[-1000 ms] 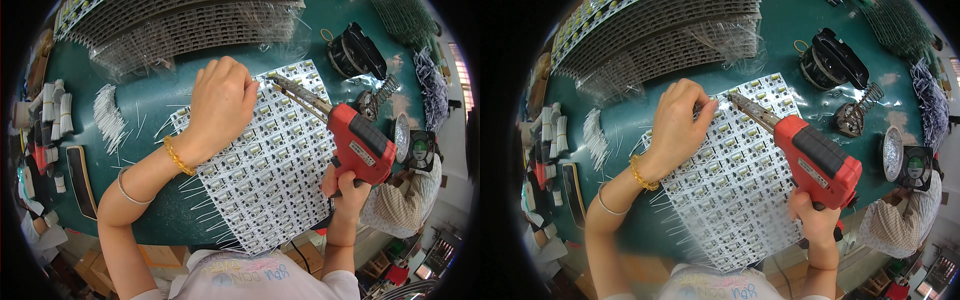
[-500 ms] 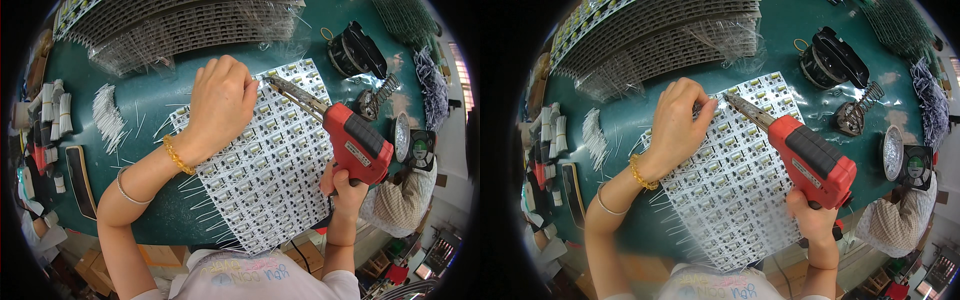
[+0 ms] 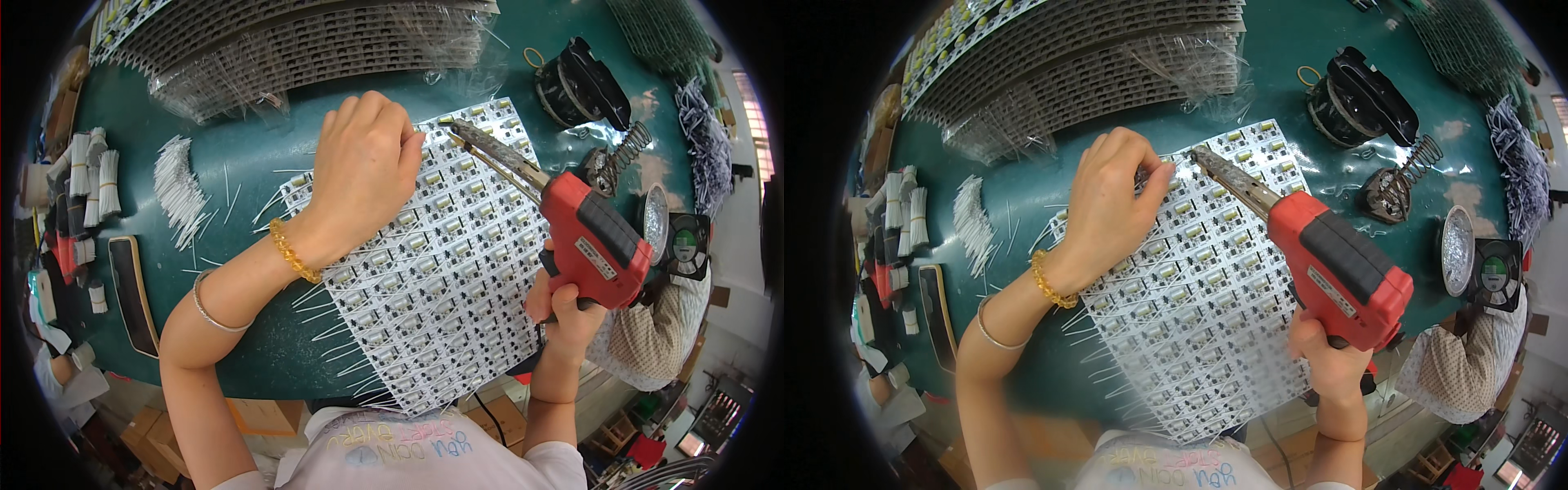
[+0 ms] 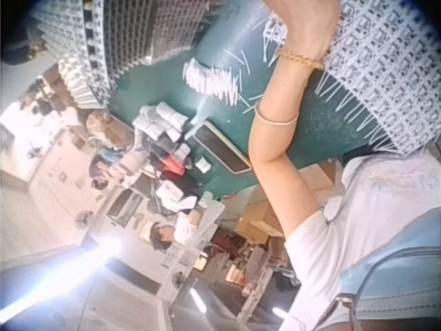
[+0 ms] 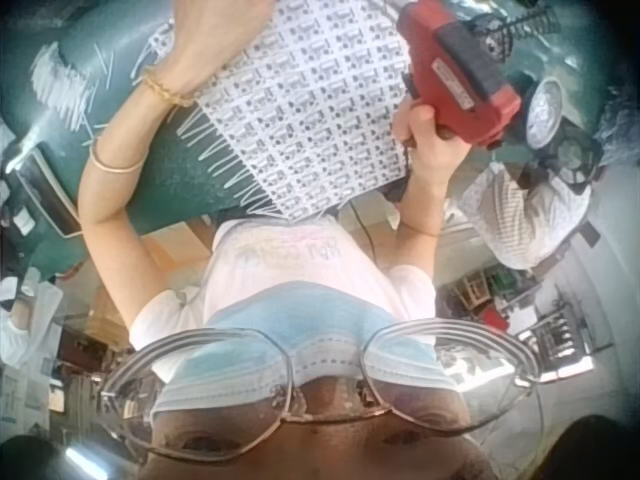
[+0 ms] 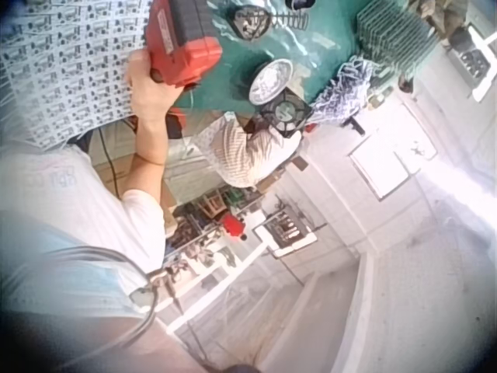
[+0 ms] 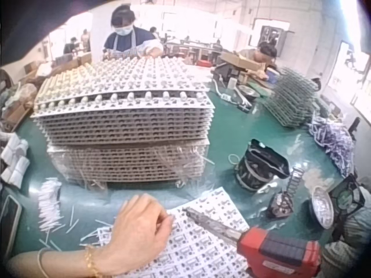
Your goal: The person uses a soldering iron to attach small white wires to a large grid of LED modules on a green workbench. They systematically move from one connection point to the next, holding the wire with one hand and the soldering tool with the other to secure the components.
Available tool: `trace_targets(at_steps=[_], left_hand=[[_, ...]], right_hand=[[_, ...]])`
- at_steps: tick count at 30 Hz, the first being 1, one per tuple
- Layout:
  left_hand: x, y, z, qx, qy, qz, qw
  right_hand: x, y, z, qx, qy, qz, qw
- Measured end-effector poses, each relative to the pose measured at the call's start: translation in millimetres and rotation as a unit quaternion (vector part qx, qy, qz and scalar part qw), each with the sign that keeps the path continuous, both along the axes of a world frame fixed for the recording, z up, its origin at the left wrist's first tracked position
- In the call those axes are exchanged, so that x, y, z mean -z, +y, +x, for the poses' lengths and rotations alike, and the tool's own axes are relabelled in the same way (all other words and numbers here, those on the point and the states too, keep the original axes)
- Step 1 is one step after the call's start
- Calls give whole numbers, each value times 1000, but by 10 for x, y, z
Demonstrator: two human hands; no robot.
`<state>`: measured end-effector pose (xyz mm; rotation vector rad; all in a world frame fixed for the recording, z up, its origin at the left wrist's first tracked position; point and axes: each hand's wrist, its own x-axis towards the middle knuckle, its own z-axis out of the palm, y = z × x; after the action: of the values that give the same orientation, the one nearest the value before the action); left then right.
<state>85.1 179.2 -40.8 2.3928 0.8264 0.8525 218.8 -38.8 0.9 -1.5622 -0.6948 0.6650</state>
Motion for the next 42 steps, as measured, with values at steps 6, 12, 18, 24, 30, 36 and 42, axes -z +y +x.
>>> trace_targets(at_steps=[6, 12, 18, 24, 30, 36, 42], left_hand=[[-7, 1, 8, 1, -2, 1, 1000], [-20, -1, 6, 2, 6, -6, 1000], [-10, 1, -1, -1, 1, -3, 1000], [-6, -2, 4, -1, -1, -1, 1000], [-13, -4, 7, 0, 2, 0, 1000], [-61, 11, -2, -13, -37, -3, 999], [-284, 102, -58, 32, -5, -6, 999]], right_hand=[[63, 5, 31, -20, -14, -3, 1000], [64, 35, 27, -28, -29, -9, 999], [63, 12, 10, -7, -13, -2, 1000], [25, 7, -3, 6, 7, 4, 1000], [29, 22, -7, 5, 1, -7, 1000], [6, -26, 2, 8, 4, 30, 1000], [2, -161, 28, 21, -10, 42, 999]])
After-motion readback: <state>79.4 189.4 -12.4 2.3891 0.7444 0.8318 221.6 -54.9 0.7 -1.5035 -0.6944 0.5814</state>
